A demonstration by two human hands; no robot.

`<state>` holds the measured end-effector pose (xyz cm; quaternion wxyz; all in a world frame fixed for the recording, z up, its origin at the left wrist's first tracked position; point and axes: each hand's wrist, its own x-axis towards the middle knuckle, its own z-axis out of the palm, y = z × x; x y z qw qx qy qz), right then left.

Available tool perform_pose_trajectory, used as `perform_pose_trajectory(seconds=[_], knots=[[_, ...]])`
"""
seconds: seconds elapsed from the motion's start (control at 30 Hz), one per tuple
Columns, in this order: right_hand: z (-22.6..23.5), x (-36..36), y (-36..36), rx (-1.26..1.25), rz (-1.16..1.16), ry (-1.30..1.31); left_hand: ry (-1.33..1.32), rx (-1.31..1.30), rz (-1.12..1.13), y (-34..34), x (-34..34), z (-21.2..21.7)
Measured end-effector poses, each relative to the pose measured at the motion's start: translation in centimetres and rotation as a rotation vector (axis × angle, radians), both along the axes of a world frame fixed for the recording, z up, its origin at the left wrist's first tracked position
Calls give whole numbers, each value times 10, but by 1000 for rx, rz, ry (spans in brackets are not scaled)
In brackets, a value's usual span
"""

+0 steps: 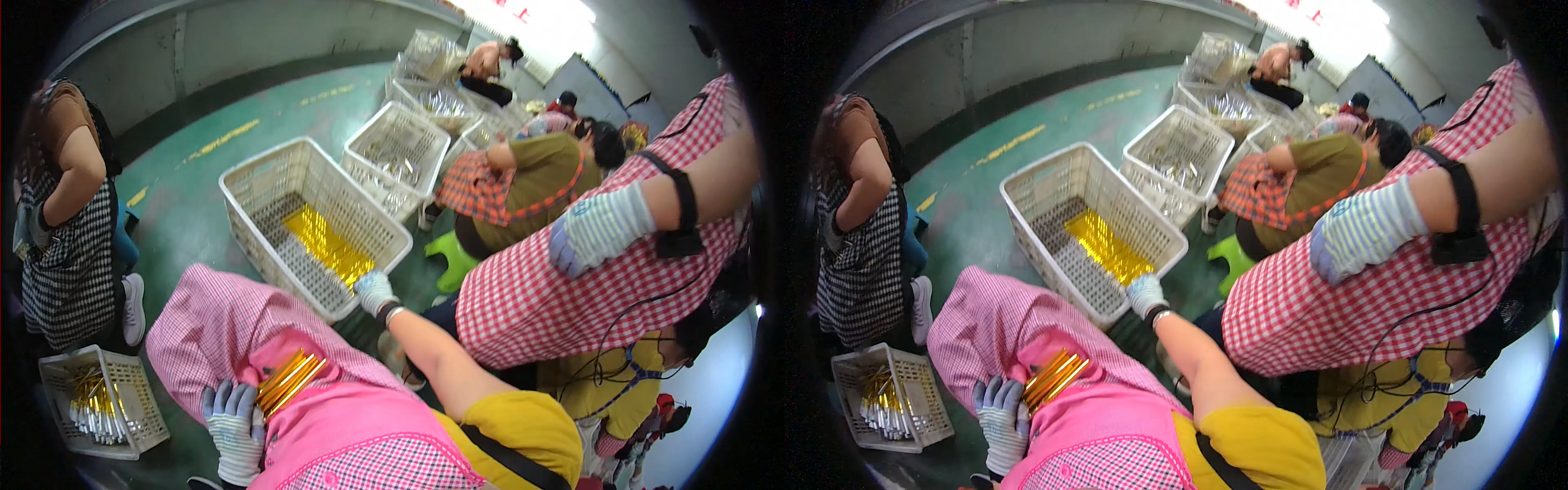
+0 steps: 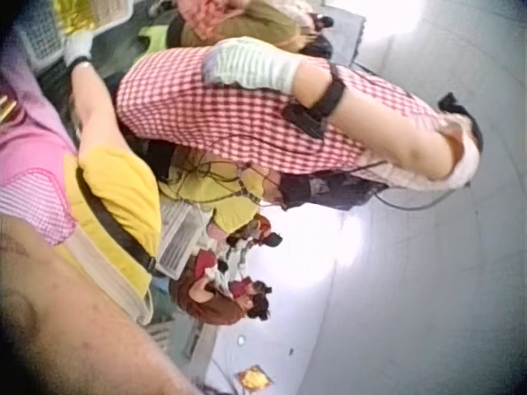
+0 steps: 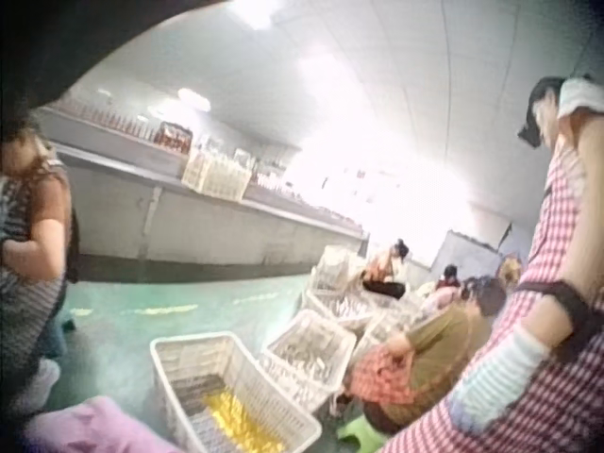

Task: The person is assembling and grouping small gold-colored cylindrical industrial components into batches.

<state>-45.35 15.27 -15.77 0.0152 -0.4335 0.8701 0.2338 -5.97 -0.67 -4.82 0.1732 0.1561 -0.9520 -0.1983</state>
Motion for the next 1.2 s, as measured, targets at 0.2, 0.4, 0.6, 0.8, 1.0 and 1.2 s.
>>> perform_pose_trajectory(seconds=[0.2,0.4,0.6,0.8,1.0,1.2], knots=[[6,14,-5,-12,7,9,126,-28,16,0,14,-20],[2,14,1,29,-44,-77,131,-117,-32,-9,11,-16],[-1,29,1,65,-18,-51,150,-128,-6,4,35,-19],[2,40,19,55,27,-5,132,-37,56,28,43,-6],[4,20,38,-10,25,-18,98,-110,55,39,34,-18],[10,36,44,-5,40,-95,39,-134,48,38,43,-18]])
